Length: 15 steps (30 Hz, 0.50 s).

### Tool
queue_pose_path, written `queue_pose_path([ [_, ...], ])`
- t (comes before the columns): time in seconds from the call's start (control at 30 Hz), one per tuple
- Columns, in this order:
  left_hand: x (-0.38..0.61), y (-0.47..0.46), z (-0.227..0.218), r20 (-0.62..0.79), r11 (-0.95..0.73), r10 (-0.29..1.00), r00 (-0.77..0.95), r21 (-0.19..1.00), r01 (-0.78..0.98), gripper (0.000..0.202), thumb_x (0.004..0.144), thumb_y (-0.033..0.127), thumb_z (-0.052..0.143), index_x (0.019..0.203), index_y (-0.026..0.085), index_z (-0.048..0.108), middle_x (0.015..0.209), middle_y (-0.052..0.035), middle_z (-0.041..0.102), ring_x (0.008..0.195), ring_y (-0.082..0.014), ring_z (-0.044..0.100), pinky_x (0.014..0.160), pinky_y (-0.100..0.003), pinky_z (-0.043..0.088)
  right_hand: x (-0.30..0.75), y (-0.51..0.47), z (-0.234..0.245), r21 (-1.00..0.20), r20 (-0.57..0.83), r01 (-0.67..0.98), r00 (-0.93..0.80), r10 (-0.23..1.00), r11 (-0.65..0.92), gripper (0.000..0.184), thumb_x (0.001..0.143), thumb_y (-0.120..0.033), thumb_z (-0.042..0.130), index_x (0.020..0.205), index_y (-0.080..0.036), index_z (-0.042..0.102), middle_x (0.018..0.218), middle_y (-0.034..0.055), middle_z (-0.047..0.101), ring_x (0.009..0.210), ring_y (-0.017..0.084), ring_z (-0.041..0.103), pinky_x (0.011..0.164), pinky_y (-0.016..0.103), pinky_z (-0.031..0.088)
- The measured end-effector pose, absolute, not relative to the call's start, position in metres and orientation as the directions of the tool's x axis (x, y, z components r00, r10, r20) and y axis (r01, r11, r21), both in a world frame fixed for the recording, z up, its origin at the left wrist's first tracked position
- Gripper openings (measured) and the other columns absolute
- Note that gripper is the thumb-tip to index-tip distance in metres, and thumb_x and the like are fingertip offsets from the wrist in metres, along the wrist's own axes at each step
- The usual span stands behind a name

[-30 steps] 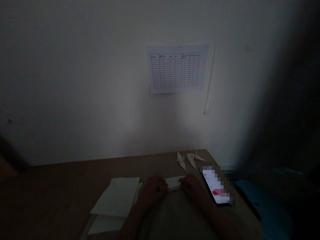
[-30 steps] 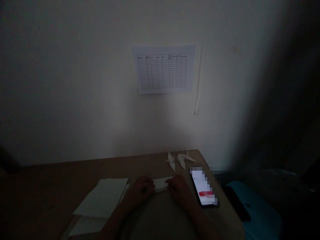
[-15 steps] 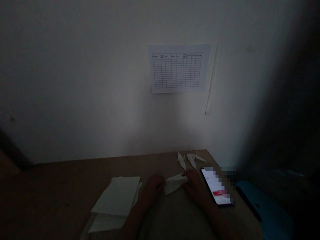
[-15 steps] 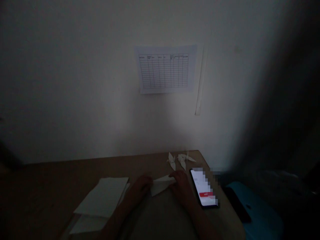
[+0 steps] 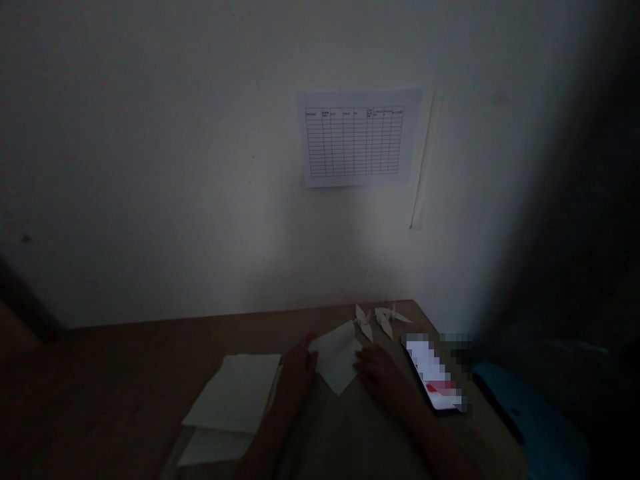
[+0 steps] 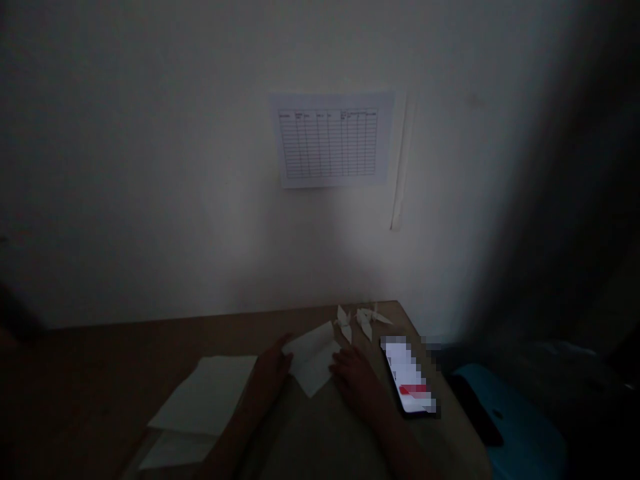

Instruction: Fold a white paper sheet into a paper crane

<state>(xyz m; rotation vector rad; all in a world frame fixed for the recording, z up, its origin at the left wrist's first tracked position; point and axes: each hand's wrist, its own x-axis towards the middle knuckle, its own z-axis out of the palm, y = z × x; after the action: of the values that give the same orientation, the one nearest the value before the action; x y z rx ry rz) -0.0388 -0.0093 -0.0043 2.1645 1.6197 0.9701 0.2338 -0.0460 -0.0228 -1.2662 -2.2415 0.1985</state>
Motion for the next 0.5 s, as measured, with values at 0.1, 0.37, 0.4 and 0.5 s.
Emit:
queue_pose_path([
  [0.1, -0.04, -0.006, -0.002, 0.361, -0.377, 0.908, 0.214, 0.477, 0.794, 0.056, 0.094, 0.022, 0.058, 0.15, 0.03, 0.056, 0.143, -0.0097, 0.065, 0.132, -0.03, 0.059, 0.114, -0.05, 0.045, 0.233, -0.049, -0.019, -0.399, 0.357, 0.752, -0.4, 0.844, 0.525, 0.036, 0.096, -0.016, 0.057, 0.127, -0.026, 0.073, 0.142, 0.0093, 0.067, 0.138, 0.028, 0.056, 0.126, 0.062, 0.028],
  [0.37, -0.043, -0.004, -0.014, 0.225, -0.434, 0.899, 0.377, 0.324, 0.841, 0.046, 0.096, 0.015, 0.056, 0.131, 0.039, 0.072, 0.155, -0.0016, 0.058, 0.151, -0.0336, 0.04, 0.122, -0.066, 0.027, 0.231, -0.05, -0.016, -0.409, 0.374, 0.766, -0.356, 0.857, 0.496, 0.03, 0.097, -0.019, 0.056, 0.12, -0.024, 0.074, 0.134, 0.0095, 0.071, 0.129, 0.026, 0.062, 0.126, 0.058, 0.028],
  [0.4, -0.043, -0.004, -0.014, 0.195, -0.428, 0.903, 0.383, 0.325, 0.843, 0.045, 0.097, 0.018, 0.056, 0.134, 0.039, 0.07, 0.152, -0.0024, 0.061, 0.15, -0.034, 0.04, 0.122, -0.067, 0.026, 0.231, -0.05, -0.016, -0.404, 0.379, 0.767, -0.354, 0.855, 0.498, 0.029, 0.096, -0.02, 0.057, 0.12, -0.024, 0.074, 0.133, 0.0093, 0.071, 0.128, 0.026, 0.062, 0.125, 0.057, 0.029],
  [0.5, -0.043, -0.008, -0.01, 0.179, -0.425, 0.905, 0.386, 0.33, 0.843, 0.042, 0.097, 0.031, 0.062, 0.137, 0.039, 0.068, 0.15, -0.0038, 0.063, 0.147, -0.0362, 0.042, 0.12, -0.069, 0.025, 0.229, -0.052, -0.015, -0.39, 0.388, 0.781, -0.34, 0.856, 0.487, 0.029, 0.094, -0.024, 0.062, 0.121, -0.024, 0.072, 0.132, 0.009, 0.071, 0.128, 0.028, 0.06, 0.123, 0.055, 0.033],
])
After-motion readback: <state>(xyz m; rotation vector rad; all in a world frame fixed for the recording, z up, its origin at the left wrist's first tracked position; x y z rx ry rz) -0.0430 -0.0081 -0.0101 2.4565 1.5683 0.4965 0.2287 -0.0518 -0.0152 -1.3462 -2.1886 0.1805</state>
